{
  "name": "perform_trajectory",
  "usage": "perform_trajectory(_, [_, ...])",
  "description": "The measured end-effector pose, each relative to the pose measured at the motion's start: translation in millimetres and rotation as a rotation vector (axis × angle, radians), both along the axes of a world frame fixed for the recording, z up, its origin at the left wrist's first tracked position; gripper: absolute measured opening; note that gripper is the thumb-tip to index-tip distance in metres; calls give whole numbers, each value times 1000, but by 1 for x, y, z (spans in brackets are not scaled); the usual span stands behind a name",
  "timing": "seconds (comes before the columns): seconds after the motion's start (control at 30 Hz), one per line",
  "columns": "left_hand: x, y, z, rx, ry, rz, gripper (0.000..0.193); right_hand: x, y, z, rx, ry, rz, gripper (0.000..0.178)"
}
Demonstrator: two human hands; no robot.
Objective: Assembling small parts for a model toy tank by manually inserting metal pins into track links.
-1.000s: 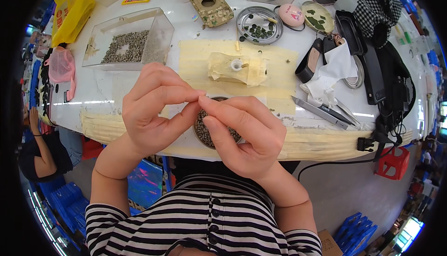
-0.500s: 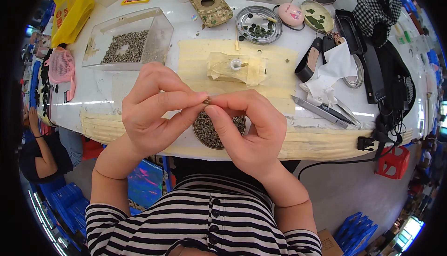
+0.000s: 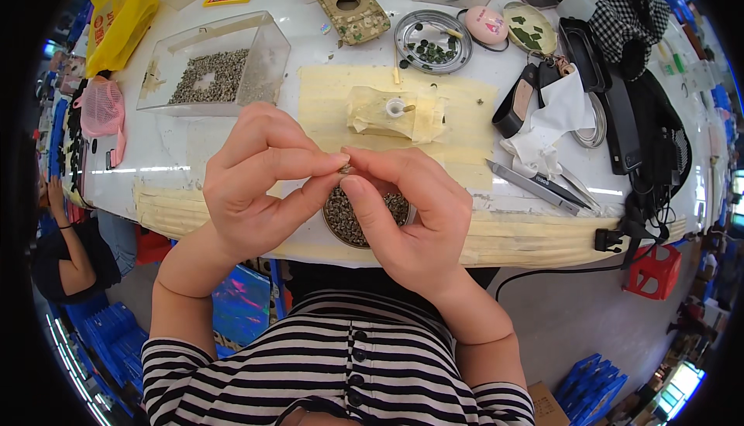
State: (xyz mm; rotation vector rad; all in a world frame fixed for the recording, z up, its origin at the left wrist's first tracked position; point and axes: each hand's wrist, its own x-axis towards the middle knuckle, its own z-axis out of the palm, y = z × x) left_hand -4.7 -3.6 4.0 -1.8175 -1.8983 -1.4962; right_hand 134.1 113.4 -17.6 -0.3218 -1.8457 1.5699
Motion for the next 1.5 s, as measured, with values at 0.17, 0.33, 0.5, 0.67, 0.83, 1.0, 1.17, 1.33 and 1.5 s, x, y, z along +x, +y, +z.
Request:
perform_trajectory(0.17, [0,0,0,-7,8,9,28,3,-1,3,-155,-34,14,15])
perform_trajectory(0.33, [0,0,0,-20,5,25,28,3,2,0,141,70,-52,14])
perform_trajectory(0.5, [1,0,-1,-13,-4,23,28,1,-1,1,92,46,-79,13])
perform_trajectory(0.67, [1,1,-1,-6,7,13,30,2,0,3,-62,-4,-10,8])
perform_trajectory(0.83, [1,0,1,-8,14,-9,30,2,1,9,-226,-36,87,8])
perform_trajectory(1.0, [1,0,1,-22,-40,-15,29,2,1,11,-277,-35,93,8])
perform_trajectory(1.17, [2,0,1,-24,-61,6,27,4,9,15,18,-11,-135,7])
perform_trajectory(1.33, [2,0,1,-39,-83,41,25,-5,41,25,718,-90,-353,16])
perform_trajectory(1.5, [1,-2,1,-65,-112,68,23,-16,44,23,834,-206,-351,15])
